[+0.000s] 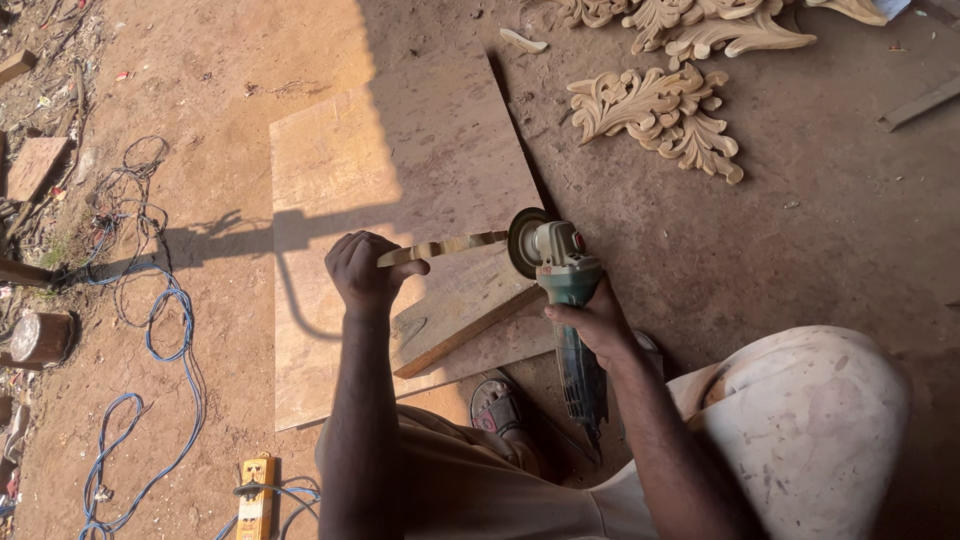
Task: The person uses a handheld rotary tool to carve and smooth the edges of a decorative wooden piece. They reposition the piece multiple times to access different areas and place the finished piece aside.
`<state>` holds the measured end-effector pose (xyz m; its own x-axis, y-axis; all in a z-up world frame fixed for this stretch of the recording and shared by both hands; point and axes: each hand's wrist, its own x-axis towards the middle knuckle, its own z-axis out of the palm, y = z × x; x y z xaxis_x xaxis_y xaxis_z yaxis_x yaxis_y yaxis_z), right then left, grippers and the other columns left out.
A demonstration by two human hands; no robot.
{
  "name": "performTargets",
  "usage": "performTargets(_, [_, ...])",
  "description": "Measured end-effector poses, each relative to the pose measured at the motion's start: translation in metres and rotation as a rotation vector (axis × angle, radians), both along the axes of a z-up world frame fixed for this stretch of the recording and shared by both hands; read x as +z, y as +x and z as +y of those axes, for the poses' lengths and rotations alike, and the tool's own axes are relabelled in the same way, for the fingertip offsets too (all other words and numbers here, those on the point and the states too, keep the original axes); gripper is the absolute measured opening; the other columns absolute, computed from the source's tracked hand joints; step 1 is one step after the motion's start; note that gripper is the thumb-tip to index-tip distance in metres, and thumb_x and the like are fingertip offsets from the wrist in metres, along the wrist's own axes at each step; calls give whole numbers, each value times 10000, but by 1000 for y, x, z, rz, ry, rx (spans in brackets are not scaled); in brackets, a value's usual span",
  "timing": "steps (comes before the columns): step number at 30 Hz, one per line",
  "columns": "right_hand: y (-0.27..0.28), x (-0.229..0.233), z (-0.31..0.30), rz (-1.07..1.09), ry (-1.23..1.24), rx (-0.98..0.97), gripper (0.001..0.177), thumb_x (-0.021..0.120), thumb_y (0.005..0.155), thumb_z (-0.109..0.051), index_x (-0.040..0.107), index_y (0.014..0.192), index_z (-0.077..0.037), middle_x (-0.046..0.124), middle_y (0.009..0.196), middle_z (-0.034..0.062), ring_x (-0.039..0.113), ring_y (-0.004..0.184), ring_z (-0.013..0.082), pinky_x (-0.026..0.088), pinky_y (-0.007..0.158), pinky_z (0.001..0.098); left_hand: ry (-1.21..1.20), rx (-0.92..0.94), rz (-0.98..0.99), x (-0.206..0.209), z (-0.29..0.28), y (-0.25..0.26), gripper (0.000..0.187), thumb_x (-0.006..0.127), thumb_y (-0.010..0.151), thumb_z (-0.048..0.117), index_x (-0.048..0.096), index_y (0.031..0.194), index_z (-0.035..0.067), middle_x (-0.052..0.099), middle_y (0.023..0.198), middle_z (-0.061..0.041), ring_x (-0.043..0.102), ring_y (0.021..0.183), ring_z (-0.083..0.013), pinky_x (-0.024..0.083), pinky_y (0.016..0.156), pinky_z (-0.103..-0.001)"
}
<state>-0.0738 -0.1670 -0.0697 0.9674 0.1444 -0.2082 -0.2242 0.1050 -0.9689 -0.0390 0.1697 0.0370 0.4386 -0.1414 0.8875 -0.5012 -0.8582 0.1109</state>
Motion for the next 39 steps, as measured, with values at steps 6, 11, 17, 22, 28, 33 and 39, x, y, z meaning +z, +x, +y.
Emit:
performTargets(6, [7,6,-29,131,250,-74,714,850,631,-217,568,1278,-106,651,976,96,693,847,237,611,736,465,-764,-175,-15,-10,63,7,656,511,1031,656,596,1007,6,629,813,-60,638,730,-150,570,672,-329])
performTargets(11, [13,15,-56,65,336,-145,529,795,752,-138,596,1239,-85,688,932,102,705,791,239,608,689,435,-1241,-94,-70,-27,111,9,747,271,1067,645,531,1188,-45,658,1057,-138,704,937,-238,655,787,-378])
performTargets(17, [15,13,-66,-32,374,-204,626,791,756,-128,561,1339,-107,678,999,58,699,842,213,614,741,430,-1533,-95,-31,-50,116,19,831,172,1007,710,481,1368,27,621,1126,-100,634,988,-212,576,857,-387])
performTargets(22, [18,6,-67,-32,354,-217,616,787,757,-122,555,1326,-95,675,999,60,704,846,223,618,748,449,-1582,-398,-18,-48,87,22,831,208,1033,714,483,1386,13,631,1144,-135,658,999,-247,575,885,-398])
performTargets(28, [26,-8,-69,21,323,-214,569,780,761,-122,563,1286,-92,677,968,88,711,810,252,609,712,454,-1688,-209,59,-36,70,27,736,292,996,697,522,1396,123,638,1136,-48,588,836,-164,436,615,-329])
performTargets(33, [32,-36,-62,153,266,-245,538,776,756,-122,565,1251,-119,680,946,82,723,794,246,614,683,443,-1822,-125,140,-45,65,38,706,381,1016,677,558,1356,84,640,1142,-50,541,818,-173,427,624,-325])
performTargets(39, [32,-57,-52,112,250,-157,467,798,779,-105,614,1199,-16,665,914,118,704,730,269,587,627,439,-1813,-164,131,-51,58,50,737,349,1002,680,543,1355,62,649,1147,-68,573,875,-182,446,637,-326])
